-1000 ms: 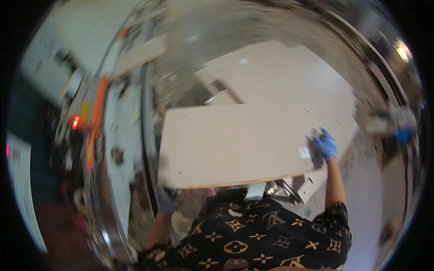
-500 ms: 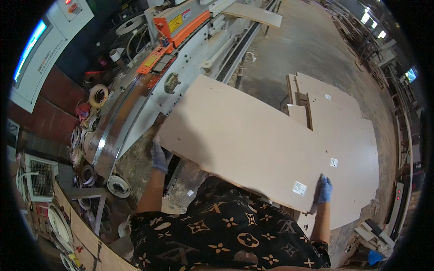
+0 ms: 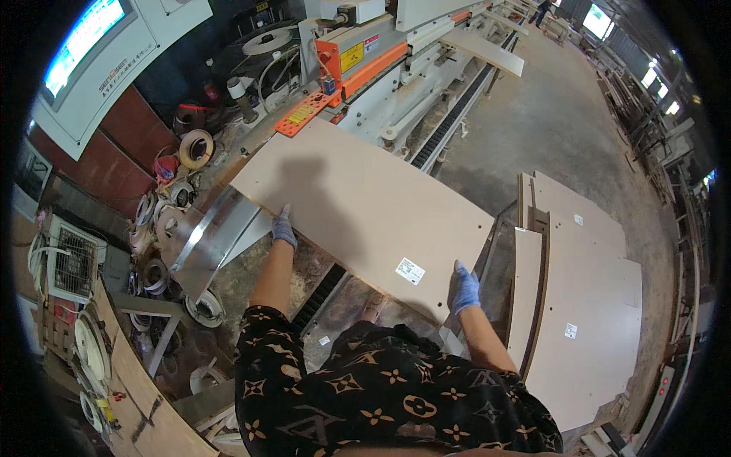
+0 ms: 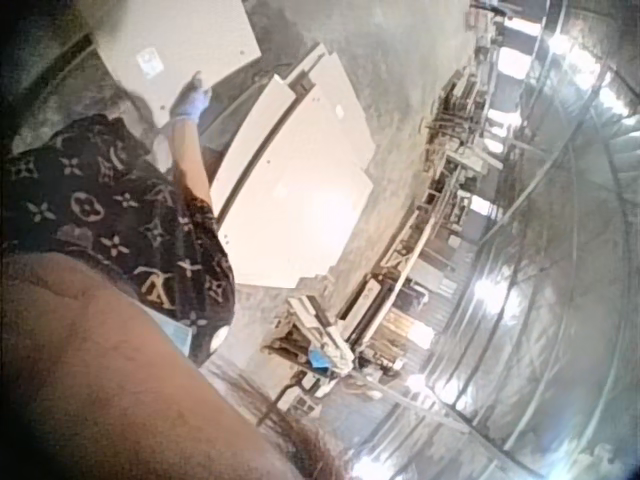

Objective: The person picks up large flat wood panels from a stack and places them one by one onto a conveyor belt. The person repeats this process for multiple panels, moving them from the floor to the machine.

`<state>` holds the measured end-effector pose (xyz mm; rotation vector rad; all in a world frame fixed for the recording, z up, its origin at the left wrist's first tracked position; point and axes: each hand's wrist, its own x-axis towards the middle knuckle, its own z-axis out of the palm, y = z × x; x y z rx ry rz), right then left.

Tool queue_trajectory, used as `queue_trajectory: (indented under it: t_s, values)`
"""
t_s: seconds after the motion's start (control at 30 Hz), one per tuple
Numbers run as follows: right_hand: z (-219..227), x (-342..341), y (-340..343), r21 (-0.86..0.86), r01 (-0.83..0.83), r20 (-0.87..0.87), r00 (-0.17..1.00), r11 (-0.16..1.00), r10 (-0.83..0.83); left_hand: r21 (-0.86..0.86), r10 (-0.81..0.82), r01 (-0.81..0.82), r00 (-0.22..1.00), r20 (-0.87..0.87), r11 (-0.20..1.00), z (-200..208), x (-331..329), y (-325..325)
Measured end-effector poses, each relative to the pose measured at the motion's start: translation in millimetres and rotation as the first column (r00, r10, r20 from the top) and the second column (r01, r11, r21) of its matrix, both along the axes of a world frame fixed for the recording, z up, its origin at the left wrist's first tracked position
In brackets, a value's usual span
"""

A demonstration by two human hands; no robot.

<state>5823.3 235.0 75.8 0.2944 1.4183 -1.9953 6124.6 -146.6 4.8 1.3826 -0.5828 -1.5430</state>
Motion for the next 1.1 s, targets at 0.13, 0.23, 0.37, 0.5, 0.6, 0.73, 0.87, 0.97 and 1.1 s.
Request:
queue_trajectory:
  t_s: [0.13, 0.23, 0.37, 0.5, 0.6, 0.73, 0.87, 0.97, 1.1]
  values:
    - [-6.8, -31.9, -19.4, -0.012, -0.019, 0.042, 0.999, 1.000, 0.020, -0.079, -0.046, 0.037, 0.992, -0.121, 0.996, -0.9, -15.9, -16.2]
    - [-19.3, -54.7, -26.1, -0.069, -0.089, 0.117, 0.988, 0.994, 0.097, -0.037, 0.011, -0.017, 0.988, -0.154, 0.999, 9.5, -34.4, -22.8]
    - [-35.3, -94.9, -39.9, -0.123, -0.058, 0.106, 0.992, 0.991, 0.071, 0.038, 0.058, -0.051, 0.972, -0.230, 0.998, 17.4, -75.5, -48.0]
    - [-32.0, -163.6, -72.1, -0.092, -0.235, 0.170, 0.954, 0.968, 0.248, -0.013, -0.267, 0.274, 0.926, -0.267, 0.962, 11.4, -128.5, -102.7]
    - [-10.6, -200.0, -101.6, -0.032, -0.136, 0.109, 0.984, 0.990, 0.139, 0.013, -0.402, 0.423, 0.871, -0.283, 0.906, 10.0, -180.5, -144.1]
    - [30.3, -215.5, -112.4, 0.107, 0.003, -0.117, 0.993, 0.994, 0.010, 0.133, -0.414, 0.436, 0.895, -0.164, 0.890, 32.4, -237.5, -165.6]
    - [64.4, -190.6, 9.5, 0.339, 0.167, -0.689, 0.714, 0.926, 0.123, 0.095, -0.331, 0.339, 0.939, -0.089, 0.936, 56.7, -273.9, -125.6]
    - [85.6, -157.6, 165.1, 0.532, 0.707, -0.845, 0.409, 0.466, 0.344, -0.473, -0.099, 0.493, 0.762, 0.640, 0.730, 52.9, -299.9, -35.9]
    - [77.8, -72.5, 333.5, 0.637, 0.737, -0.725, 0.672, -0.225, 0.152, -0.357, -0.865, 0.836, 0.485, 0.125, 0.417, 51.0, -344.9, 152.5]
